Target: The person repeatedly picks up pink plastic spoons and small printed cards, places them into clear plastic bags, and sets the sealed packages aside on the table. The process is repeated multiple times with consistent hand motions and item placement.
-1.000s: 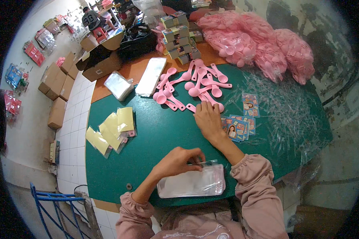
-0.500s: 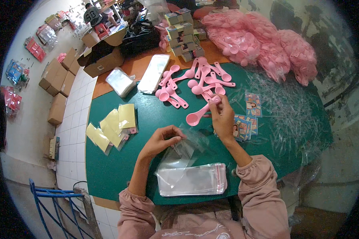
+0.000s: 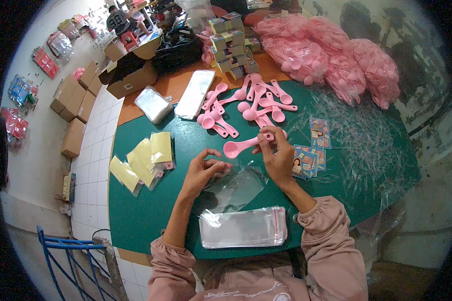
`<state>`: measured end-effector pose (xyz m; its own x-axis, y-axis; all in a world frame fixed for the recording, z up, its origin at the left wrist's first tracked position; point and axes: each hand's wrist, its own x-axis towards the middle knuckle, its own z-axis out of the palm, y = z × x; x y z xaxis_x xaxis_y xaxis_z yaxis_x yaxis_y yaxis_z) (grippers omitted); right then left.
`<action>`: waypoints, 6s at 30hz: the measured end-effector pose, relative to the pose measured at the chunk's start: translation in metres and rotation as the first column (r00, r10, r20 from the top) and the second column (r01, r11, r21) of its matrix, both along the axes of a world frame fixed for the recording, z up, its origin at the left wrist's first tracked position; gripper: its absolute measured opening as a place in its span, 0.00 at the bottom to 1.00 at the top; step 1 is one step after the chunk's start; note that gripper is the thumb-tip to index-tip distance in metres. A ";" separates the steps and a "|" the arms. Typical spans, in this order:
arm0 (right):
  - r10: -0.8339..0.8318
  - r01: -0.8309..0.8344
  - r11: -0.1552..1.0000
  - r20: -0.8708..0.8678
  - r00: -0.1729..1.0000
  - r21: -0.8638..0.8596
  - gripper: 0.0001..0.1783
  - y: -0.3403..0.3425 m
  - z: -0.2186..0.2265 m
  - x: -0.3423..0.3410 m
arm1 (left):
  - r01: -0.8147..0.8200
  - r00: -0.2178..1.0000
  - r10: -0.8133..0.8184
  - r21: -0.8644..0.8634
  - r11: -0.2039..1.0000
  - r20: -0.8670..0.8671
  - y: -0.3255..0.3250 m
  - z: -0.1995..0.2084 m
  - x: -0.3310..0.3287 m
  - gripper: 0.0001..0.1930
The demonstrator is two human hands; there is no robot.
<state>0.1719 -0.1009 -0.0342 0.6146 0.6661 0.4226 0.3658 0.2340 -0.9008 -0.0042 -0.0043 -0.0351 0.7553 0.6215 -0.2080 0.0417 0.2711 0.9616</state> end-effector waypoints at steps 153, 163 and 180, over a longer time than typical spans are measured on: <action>0.424 -0.181 0.884 0.575 0.700 -0.431 0.16 0.025 0.056 -0.005 | 0.003 0.978 0.085 -0.424 0.906 0.188 -0.028 0.013 -0.008 0.32; 0.460 -0.154 0.798 0.423 0.781 -0.583 0.23 0.012 0.041 -0.021 | 0.014 0.996 0.013 -0.293 0.956 0.088 -0.027 0.004 -0.029 0.42; 0.672 -0.437 0.710 0.345 0.656 -0.552 0.13 -0.005 0.032 -0.032 | 0.166 0.985 -0.174 -0.262 0.951 -0.005 -0.028 0.011 -0.033 0.31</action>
